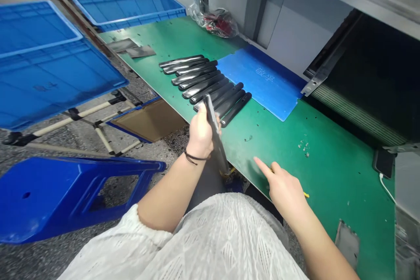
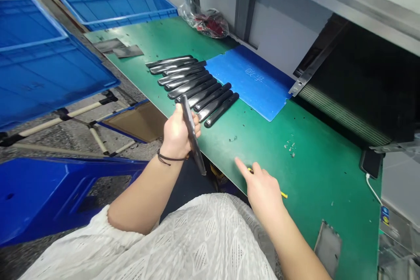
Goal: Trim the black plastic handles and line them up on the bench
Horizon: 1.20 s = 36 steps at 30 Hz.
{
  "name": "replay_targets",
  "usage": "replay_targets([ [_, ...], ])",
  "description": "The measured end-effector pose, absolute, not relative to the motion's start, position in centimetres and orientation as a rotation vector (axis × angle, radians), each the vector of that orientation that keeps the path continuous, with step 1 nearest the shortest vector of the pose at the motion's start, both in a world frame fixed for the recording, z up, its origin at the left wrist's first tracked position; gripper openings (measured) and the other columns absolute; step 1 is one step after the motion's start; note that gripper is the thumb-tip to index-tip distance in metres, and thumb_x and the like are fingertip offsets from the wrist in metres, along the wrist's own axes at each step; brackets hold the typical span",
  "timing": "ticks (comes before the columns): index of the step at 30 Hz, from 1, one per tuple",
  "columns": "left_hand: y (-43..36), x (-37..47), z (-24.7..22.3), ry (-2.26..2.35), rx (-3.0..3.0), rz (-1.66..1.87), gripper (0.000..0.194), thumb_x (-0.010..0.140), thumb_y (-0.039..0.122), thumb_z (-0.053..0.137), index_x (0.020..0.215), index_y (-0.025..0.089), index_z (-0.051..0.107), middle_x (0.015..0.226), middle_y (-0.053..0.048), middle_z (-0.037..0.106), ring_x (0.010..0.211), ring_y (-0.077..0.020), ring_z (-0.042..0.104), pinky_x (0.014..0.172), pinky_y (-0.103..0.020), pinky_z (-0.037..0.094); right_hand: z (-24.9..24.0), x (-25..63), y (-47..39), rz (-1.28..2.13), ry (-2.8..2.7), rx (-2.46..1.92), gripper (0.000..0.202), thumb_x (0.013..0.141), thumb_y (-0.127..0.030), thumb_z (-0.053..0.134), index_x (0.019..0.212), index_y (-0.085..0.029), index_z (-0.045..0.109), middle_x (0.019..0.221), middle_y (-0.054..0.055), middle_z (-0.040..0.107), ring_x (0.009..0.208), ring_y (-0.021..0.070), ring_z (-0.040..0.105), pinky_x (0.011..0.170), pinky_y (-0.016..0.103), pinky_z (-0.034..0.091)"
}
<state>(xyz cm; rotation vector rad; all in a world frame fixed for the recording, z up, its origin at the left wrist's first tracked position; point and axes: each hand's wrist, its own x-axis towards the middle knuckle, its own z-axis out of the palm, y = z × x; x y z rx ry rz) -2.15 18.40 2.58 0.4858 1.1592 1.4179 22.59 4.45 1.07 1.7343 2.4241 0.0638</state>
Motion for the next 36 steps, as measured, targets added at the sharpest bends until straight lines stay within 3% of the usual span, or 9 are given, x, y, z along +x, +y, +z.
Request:
replay_targets([
  [3,18.8,-3.8,1.8,1.327,0.712,1.422,0.057,0.1,0.07,0.043,0.069,0.023,0.049,0.054,0.001,0.047,0.042,-0.0127,0.043,0.04,-0.025,0.036,0.5,23.1,4.9,0.053,2.499,1.818,0.064,0.094,-0.01,0.054,0.154,-0.031,0.047,0.09,0.0,0.066,0.072,0.0161,0.062,0.055,0.029,0.031],
  [5,19.2,-4.5,1.7,1.436,0.937,1.369,0.053,0.099,0.066,0.045,0.068,0.023,0.049,0.057,0.0,0.048,0.048,-0.0147,0.046,0.046,-0.027,0.039,0.1,23.8,5.5,0.103,2.523,1.983,0.027,0.103,-0.029,0.054,0.125,-0.022,0.069,0.084,0.002,0.067,0.075,0.0169,0.064,0.059,0.029,0.034],
  [8,20.0,-4.2,2.3,1.528,1.372,1.163,0.035,0.096,0.05,0.056,0.078,0.021,0.057,0.072,-0.002,0.058,0.067,-0.0194,0.057,0.064,-0.031,0.047,-0.8,25.3,7.3,0.152,2.5,2.115,0.034,0.106,-0.042,0.051,0.092,-0.021,0.072,0.075,0.003,0.067,0.071,0.0169,0.063,0.061,0.03,0.034],
  [13,21.3,-0.5,2.7,1.576,1.871,0.766,0.033,0.093,0.039,0.061,0.119,0.019,0.055,0.101,-0.009,0.069,0.093,-0.0293,0.067,0.083,-0.04,0.052,-3.0,28.2,11.1,0.207,2.425,2.285,0.035,0.103,-0.029,0.052,0.136,-0.023,0.063,0.106,0.006,0.076,0.081,0.0177,0.068,0.063,0.029,0.035],
  [19,26.0,5.8,1.2,1.56,2.263,0.505,0.021,0.099,0.035,0.056,0.106,0.017,0.063,0.102,-0.014,0.071,0.095,-0.0289,0.07,0.085,-0.037,0.053,-5.3,29.3,12.5,0.17,2.444,2.355,0.03,0.105,-0.03,0.049,0.124,-0.019,0.069,0.109,0.008,0.078,0.09,0.0186,0.071,0.073,0.028,0.041],
  [25,30.8,9.4,-1.3,1.709,2.423,0.362,0.032,0.094,0.025,0.059,0.117,0.004,0.066,0.119,-0.027,0.064,0.118,-0.0398,0.061,0.102,-0.049,0.049,-5.7,29.5,12.4,0.098,2.473,2.399,0.028,0.105,-0.029,0.048,0.117,-0.021,0.071,0.104,0.007,0.078,0.087,0.0176,0.07,0.072,0.027,0.04],
  [29,30.4,8.9,-1.7,1.703,2.546,0.342,0.054,0.098,0.024,0.052,0.146,-0.001,0.049,0.138,-0.032,0.054,0.132,-0.0434,0.052,0.108,-0.056,0.044,-5.6,29.6,12.5,0.051,2.464,2.447,0.026,0.104,-0.028,0.049,0.113,-0.021,0.072,0.101,0.006,0.077,0.085,0.0172,0.069,0.07,0.028,0.038],
  [33,28.4,8.6,-1.9,1.402,2.758,0.271,0.059,0.104,0.03,0.042,0.16,0.009,0.04,0.164,-0.022,0.041,0.154,-0.0344,0.035,0.125,-0.049,0.03,-5.4,29.3,12.7,-0.002,2.483,2.448,0.026,0.104,-0.028,0.049,0.113,-0.021,0.072,0.1,0.007,0.077,0.086,0.0172,0.068,0.07,0.028,0.038],
  [36,27.6,9.2,-3.1,1.271,2.814,0.128,0.072,0.104,0.045,0.045,0.163,0.005,0.035,0.172,-0.02,0.032,0.161,-0.0335,0.024,0.131,-0.046,0.022,-5.3,29.1,12.8,-0.023,2.502,2.435,0.026,0.104,-0.028,0.049,0.113,-0.021,0.072,0.103,0.007,0.077,0.087,0.0177,0.069,0.071,0.028,0.038],
])
